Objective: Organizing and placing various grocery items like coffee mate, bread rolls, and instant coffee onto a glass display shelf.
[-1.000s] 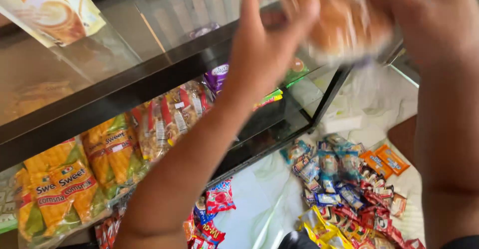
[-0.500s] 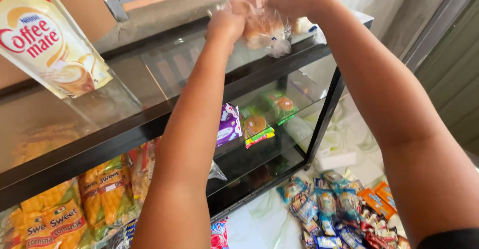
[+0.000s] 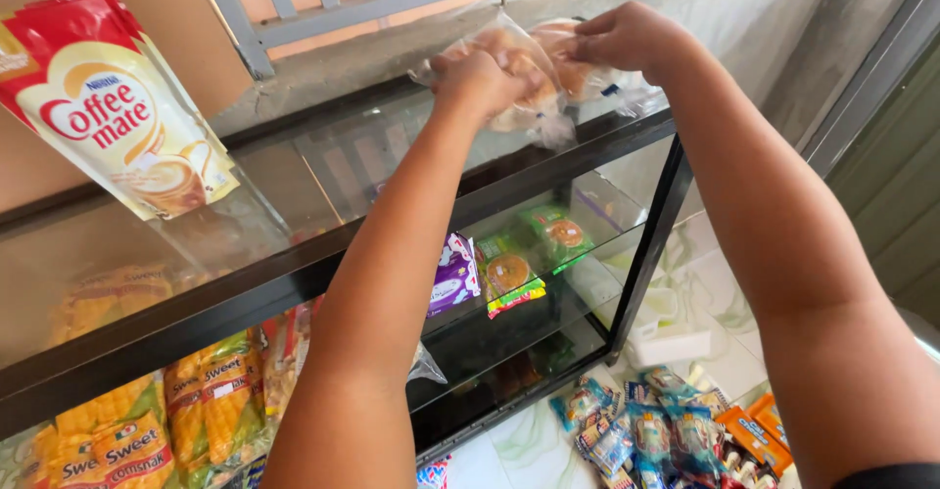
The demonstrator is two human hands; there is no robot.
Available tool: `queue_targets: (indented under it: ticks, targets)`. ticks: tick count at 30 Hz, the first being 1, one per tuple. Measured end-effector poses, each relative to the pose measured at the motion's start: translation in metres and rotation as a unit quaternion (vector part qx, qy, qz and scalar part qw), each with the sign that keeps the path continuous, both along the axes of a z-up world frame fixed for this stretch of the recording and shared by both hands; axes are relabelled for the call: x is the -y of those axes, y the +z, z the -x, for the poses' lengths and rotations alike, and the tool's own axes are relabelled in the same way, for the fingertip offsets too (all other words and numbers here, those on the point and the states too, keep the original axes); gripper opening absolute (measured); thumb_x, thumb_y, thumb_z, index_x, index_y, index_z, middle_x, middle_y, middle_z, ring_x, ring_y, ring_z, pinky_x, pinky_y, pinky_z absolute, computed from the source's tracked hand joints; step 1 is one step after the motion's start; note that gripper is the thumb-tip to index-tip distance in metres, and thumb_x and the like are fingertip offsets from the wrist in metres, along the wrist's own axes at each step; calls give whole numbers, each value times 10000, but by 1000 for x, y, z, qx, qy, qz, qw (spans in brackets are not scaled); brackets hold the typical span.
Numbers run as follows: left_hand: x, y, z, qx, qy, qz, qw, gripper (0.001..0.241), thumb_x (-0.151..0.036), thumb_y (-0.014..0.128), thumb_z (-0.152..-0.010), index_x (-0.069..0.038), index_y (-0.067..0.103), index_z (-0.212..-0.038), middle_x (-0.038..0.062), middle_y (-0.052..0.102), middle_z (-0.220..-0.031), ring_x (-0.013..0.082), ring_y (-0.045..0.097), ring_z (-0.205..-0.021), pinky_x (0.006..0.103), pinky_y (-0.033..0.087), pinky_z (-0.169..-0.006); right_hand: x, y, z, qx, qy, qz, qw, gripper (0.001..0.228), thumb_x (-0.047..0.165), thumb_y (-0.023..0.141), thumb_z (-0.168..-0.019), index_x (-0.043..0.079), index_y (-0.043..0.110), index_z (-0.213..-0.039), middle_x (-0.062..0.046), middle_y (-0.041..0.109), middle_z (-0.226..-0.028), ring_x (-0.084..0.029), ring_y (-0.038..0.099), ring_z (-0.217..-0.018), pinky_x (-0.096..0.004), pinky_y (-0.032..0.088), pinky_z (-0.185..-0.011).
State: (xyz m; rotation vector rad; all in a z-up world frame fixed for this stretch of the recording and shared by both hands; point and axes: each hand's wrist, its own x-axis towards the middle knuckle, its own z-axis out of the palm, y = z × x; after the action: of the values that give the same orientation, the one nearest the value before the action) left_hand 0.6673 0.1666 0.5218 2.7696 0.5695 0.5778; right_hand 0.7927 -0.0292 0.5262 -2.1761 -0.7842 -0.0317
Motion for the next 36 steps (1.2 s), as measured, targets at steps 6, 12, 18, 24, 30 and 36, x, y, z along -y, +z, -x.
queue_targets:
  ticks: [6,12,18,24,30,36]
  targets:
    - [-25,6,-20,-82,35,-13,996,880,-789,741,-725,-175,626,-1345,212,630,-1324,479,353,-1368,565,375,-1083,-15,-5,-6,-21,-39,-18,999,438,455,785,-899,235,733,-1274,-68,712,-939,-202,593,-739,-442,505,-629]
    - [-20,17,-32,-93,29,4,995,757,-726,732,-719,-225,690,-1285,170,638,-1330,458,422,-1348,552,374,-1099,-42,-21,-41,20,-25,-14,999,403,463,700,-975,169,756,-1246,-157,730,-942,-272,602,-749,-458,513,-656]
    - [-41,1,-51,-65,28,0,997,796,-783,735,-710,-183,717,-1233,161,651,-1319,364,530,-1331,427,391,-1127,-63,-50,-100,96,28,-26,995,421,449,697,-994,138,712,-1278,-154,740,-992,-252,669,-827,-429,534,-805]
    - [-45,-9,-68,1,-49,-49,998,587,-673,622,-888,-158,731,-1150,159,676,-1203,426,530,-1230,543,341,-1047,-47,-36,-63,64,42,-67,995,424,496,658,-1004,176,730,-1271,-75,728,-965,-197,640,-835,-415,525,-714]
    - [-12,15,-20,71,-29,156,985,590,-597,671,-864,-41,764,-1038,198,753,-1011,325,741,-977,414,562,-852,-32,-5,-6,4,-37,-17,999,491,572,505,-1027,218,710,-1299,-99,651,-879,-254,565,-678,-439,479,-552]
    - [-19,4,-27,181,-11,209,961,608,-487,747,-863,75,701,-1089,253,738,-1022,309,747,-954,388,578,-813,-18,-4,-3,0,-52,-60,997,516,599,502,-1010,200,678,-1286,-89,675,-911,-208,602,-700,-410,502,-575]
